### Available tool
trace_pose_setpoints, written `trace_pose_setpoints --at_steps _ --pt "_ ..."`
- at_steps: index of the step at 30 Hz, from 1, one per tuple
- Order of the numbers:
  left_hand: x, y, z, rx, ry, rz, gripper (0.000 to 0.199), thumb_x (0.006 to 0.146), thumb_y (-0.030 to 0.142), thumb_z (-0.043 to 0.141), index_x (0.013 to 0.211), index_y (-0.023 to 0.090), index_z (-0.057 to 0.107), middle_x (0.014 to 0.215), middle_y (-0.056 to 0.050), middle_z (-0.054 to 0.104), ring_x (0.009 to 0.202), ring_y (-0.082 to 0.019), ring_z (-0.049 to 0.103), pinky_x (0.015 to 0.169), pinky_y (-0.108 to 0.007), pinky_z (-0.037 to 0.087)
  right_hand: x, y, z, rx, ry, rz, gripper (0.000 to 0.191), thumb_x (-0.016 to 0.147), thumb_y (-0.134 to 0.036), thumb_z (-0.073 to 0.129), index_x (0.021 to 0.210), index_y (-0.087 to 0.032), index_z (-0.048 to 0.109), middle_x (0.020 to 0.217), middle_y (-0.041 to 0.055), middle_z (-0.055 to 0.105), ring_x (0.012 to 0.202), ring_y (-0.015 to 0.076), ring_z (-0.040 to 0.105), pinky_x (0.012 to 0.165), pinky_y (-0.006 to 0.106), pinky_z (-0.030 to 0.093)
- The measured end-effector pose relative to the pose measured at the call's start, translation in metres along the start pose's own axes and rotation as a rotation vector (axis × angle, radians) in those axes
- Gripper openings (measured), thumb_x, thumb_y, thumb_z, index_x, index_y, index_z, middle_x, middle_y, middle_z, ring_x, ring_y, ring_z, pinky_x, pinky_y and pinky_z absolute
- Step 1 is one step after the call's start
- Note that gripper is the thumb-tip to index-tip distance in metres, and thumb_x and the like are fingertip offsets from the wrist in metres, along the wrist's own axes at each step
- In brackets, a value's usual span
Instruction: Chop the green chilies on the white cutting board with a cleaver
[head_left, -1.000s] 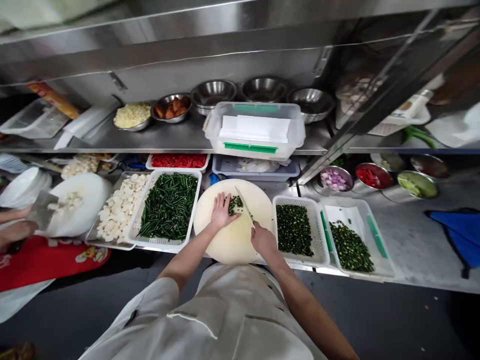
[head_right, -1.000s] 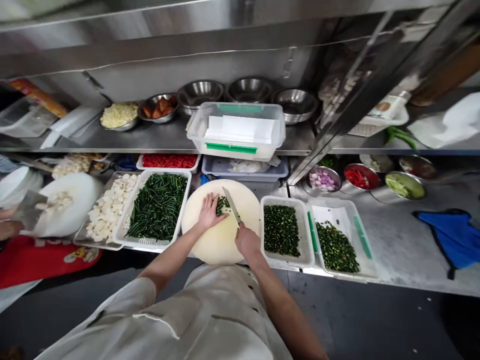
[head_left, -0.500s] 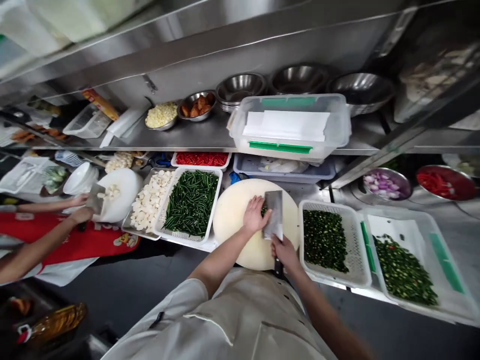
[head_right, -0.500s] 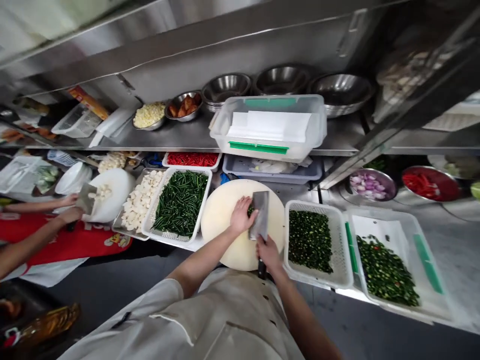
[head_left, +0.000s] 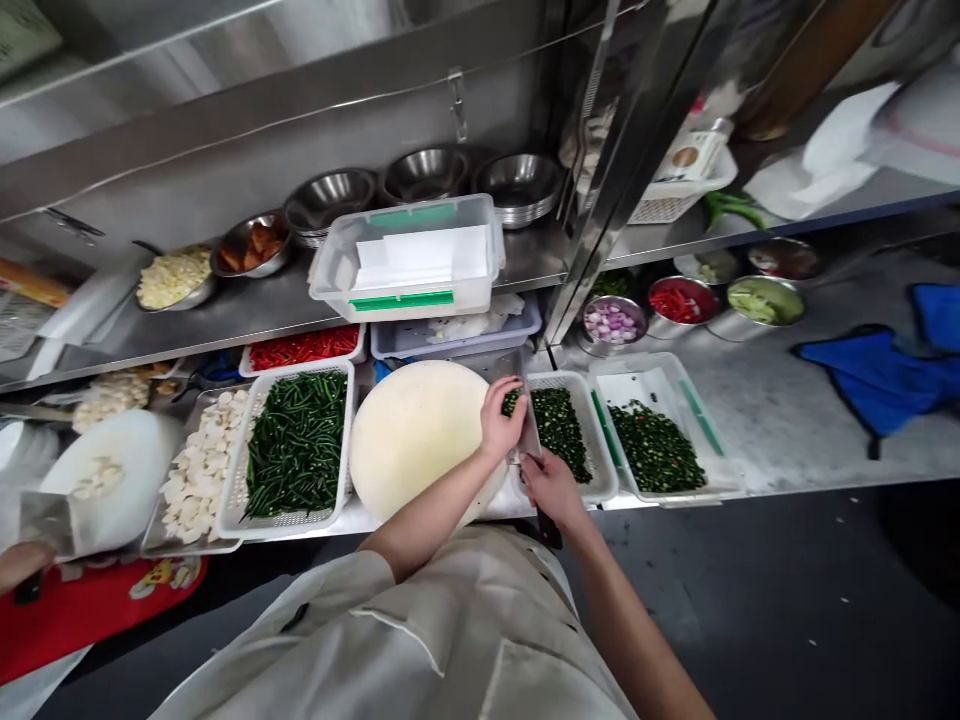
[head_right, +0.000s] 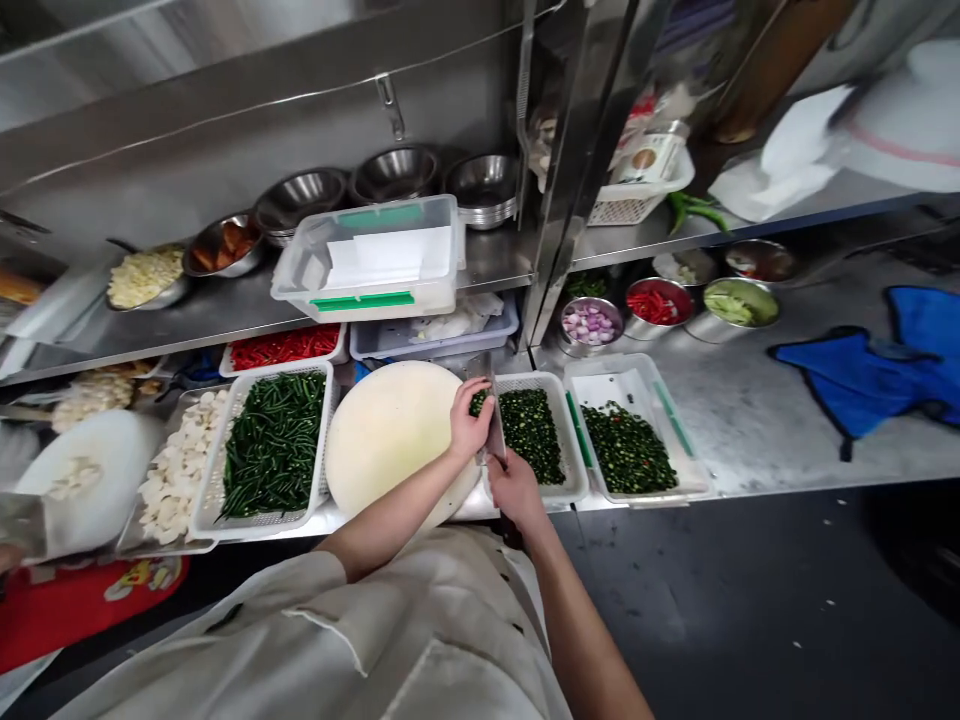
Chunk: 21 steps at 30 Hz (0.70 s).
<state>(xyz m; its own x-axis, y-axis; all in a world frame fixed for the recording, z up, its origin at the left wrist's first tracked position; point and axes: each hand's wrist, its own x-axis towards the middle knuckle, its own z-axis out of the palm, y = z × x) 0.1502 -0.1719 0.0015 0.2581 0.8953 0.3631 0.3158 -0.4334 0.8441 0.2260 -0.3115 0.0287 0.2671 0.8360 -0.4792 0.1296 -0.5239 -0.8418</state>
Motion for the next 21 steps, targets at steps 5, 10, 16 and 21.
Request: trace_pose_setpoints --at_steps 5,10,16,21 --pt "-0.02 0.019 0.055 -0.065 -0.12 0.07 0.018 0.107 0.033 0.053 0.109 0.023 0.067 0.118 -0.013 0.067 0.12 -0.026 0.064 0.108 -0.05 0.055 -0.016 0.01 -0.082 -0.107 0.182 0.039 0.038 0.094 -0.056 0.05 0.089 -0.022 0.066 0.058 0.0016 0.061 0.053 0.0182 0.057 0.052 0.027 0.04" --pt "-0.021 0.025 0.071 -0.059 -0.128 0.062 0.017 0.106 0.033 0.053 0.112 0.023 0.066 0.121 -0.014 0.064 0.124 -0.028 0.061 0.11 -0.051 0.052 -0.034 0.025 -0.099 -0.079 0.242 0.111 0.035 0.09 -0.056 0.054 0.083 -0.023 0.063 0.054 0.0002 0.057 0.049 0.0177 0.054 0.048 0.027 0.036" --pt "0.007 0.02 0.078 0.082 -0.218 0.179 0.024 0.104 0.033 0.054 0.122 0.021 0.064 0.128 -0.017 0.065 0.128 -0.031 0.06 0.114 -0.053 0.048 -0.062 0.026 -0.095 0.157 0.068 0.145 0.044 0.086 -0.067 0.062 0.076 -0.028 0.046 0.053 -0.0066 0.048 0.041 0.0135 0.043 0.042 0.027 0.035" --pt "-0.02 -0.026 0.011 0.224 -0.627 0.447 0.008 0.095 0.028 0.063 0.093 0.025 0.071 0.09 -0.008 0.072 0.099 -0.025 0.07 0.094 -0.04 0.055 -0.052 0.022 -0.113 0.191 0.196 0.074 0.052 0.085 -0.073 0.067 0.076 -0.028 0.043 0.057 -0.0065 0.048 0.046 0.0139 0.046 0.044 0.027 0.038"
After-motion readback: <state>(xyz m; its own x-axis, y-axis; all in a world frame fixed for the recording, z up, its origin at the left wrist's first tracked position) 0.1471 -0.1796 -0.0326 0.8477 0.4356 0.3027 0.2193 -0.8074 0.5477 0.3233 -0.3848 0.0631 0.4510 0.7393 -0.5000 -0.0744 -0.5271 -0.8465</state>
